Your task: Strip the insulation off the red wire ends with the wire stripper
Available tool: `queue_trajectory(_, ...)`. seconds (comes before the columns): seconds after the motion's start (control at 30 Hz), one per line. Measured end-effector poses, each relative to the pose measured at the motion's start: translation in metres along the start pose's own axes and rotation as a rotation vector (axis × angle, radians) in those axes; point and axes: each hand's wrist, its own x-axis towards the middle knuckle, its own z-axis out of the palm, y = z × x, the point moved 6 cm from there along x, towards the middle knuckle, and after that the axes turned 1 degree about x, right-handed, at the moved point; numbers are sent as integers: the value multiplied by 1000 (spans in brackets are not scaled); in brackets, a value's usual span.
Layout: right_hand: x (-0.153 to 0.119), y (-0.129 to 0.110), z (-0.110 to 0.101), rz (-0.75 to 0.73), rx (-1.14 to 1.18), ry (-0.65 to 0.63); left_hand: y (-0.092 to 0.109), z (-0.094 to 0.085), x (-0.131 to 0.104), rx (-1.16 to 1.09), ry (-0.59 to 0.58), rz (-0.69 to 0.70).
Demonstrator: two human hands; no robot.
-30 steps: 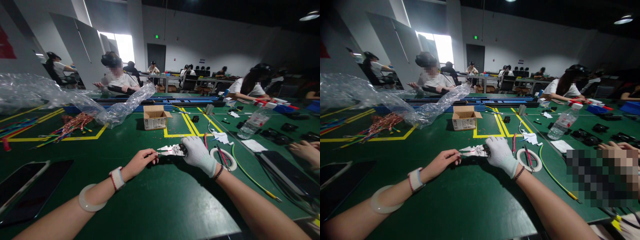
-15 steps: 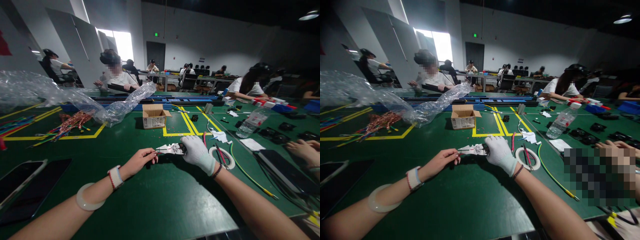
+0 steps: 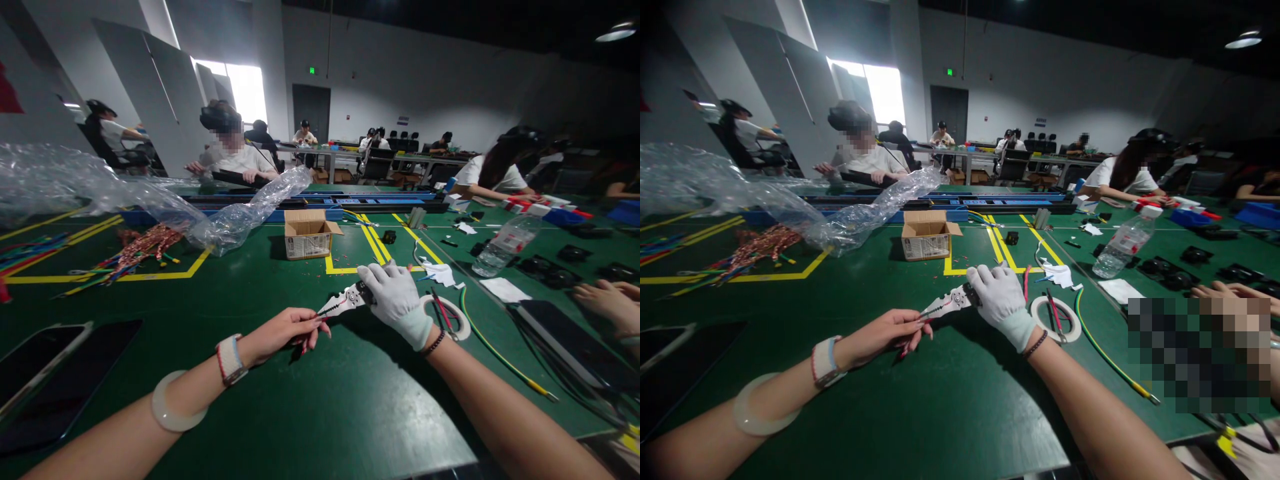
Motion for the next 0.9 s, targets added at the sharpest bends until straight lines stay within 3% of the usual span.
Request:
queue_trajectory(0.17, 3, -1, 6, 80, 10, -116, -1, 10, -2, -156, -66, -24)
queue_trajectory(0.3, 3, -5, 10, 89, 20, -147, -2, 13, -3, -212, -45, -43)
queue_trajectory(0.7, 1, -10, 18, 100, 228, 50, -3, 21, -5, -128, -126, -79)
queue_trajectory(0.9, -3, 6, 19, 12, 362, 113, -6, 16, -5, -222, -106, -45)
